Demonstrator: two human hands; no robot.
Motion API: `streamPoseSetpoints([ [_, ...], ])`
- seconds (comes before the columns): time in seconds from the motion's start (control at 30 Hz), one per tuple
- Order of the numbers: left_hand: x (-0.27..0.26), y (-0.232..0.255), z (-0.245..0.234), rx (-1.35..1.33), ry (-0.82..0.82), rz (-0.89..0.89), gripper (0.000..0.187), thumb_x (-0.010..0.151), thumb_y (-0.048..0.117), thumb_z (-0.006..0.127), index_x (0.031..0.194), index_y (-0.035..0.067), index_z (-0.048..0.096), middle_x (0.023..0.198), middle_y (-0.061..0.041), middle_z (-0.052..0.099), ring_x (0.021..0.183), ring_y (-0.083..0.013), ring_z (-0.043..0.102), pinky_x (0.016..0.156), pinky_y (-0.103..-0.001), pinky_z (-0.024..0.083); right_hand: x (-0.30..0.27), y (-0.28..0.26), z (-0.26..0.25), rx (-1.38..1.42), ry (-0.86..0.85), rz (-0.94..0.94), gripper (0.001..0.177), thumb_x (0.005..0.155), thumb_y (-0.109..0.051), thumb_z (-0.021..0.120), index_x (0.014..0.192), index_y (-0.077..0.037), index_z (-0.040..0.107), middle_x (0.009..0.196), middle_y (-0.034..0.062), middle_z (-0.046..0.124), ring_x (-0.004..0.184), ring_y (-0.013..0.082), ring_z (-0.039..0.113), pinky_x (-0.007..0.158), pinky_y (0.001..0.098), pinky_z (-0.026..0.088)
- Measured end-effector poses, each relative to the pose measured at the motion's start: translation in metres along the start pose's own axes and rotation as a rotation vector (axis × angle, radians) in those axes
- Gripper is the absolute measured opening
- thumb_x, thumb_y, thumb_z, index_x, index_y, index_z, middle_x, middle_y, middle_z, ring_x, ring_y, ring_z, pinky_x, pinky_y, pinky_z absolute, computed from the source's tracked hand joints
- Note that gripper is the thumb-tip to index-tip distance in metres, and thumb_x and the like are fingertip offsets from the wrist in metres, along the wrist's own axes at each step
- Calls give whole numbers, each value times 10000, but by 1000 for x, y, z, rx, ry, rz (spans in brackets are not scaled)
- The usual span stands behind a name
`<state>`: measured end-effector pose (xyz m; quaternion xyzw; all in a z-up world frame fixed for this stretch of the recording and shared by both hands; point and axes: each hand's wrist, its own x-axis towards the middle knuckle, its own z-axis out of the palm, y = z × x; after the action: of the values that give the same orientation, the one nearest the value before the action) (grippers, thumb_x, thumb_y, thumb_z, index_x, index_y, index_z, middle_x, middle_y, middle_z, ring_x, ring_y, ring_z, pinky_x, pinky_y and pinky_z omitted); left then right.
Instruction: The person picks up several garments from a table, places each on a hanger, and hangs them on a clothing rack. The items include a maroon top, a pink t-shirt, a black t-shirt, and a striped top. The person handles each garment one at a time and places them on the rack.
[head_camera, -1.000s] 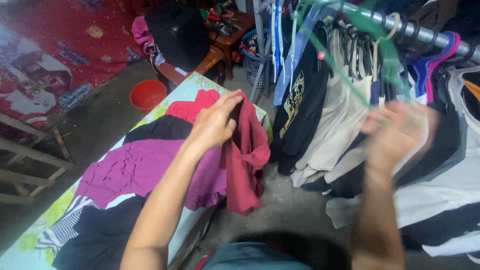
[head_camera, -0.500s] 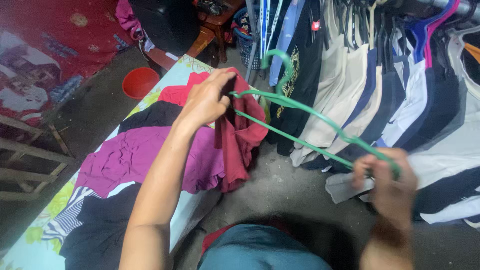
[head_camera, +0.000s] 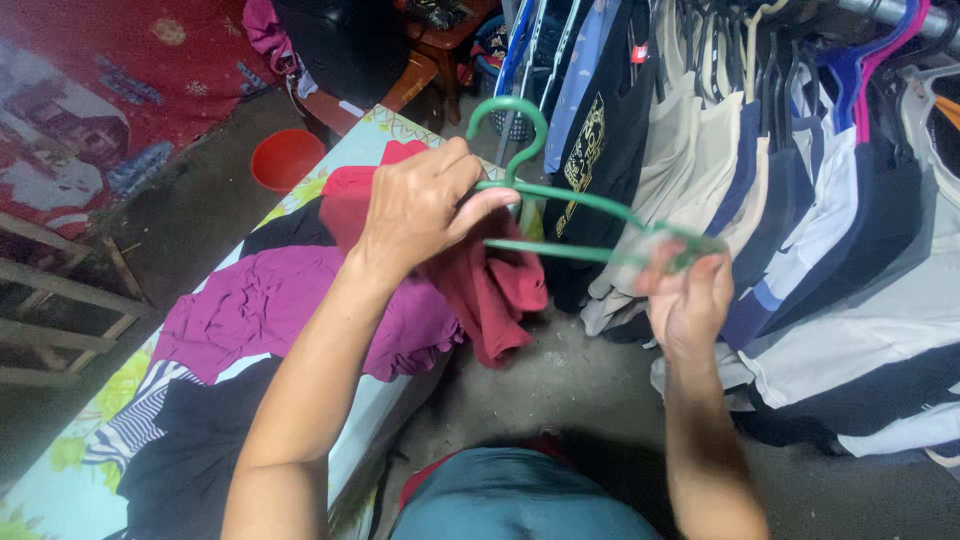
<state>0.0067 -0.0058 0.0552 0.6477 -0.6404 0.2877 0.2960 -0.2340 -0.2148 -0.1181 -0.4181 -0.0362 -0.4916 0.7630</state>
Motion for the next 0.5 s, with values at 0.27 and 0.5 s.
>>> streamPoseSetpoints([
  [0.27,1,4,-31,17,73,-66,428,961,394,806,806,46,610,783,-86,541,625,-297,593,539,-409,446,-3,64,93,-387,-428,74,292,1038,-36,572,1302,37,469,1221,181,625,1120,280,653,1042,412,532],
  [0.5,-6,10,-67,48,127,-122,424,943,369,839,800,37,616,781,-86,563,618,-290,589,535,-399,439,-28,81,172,-712,-400,-122,222,984,-62,635,1185,25,597,1153,147,657,1018,215,683,947,337,554],
])
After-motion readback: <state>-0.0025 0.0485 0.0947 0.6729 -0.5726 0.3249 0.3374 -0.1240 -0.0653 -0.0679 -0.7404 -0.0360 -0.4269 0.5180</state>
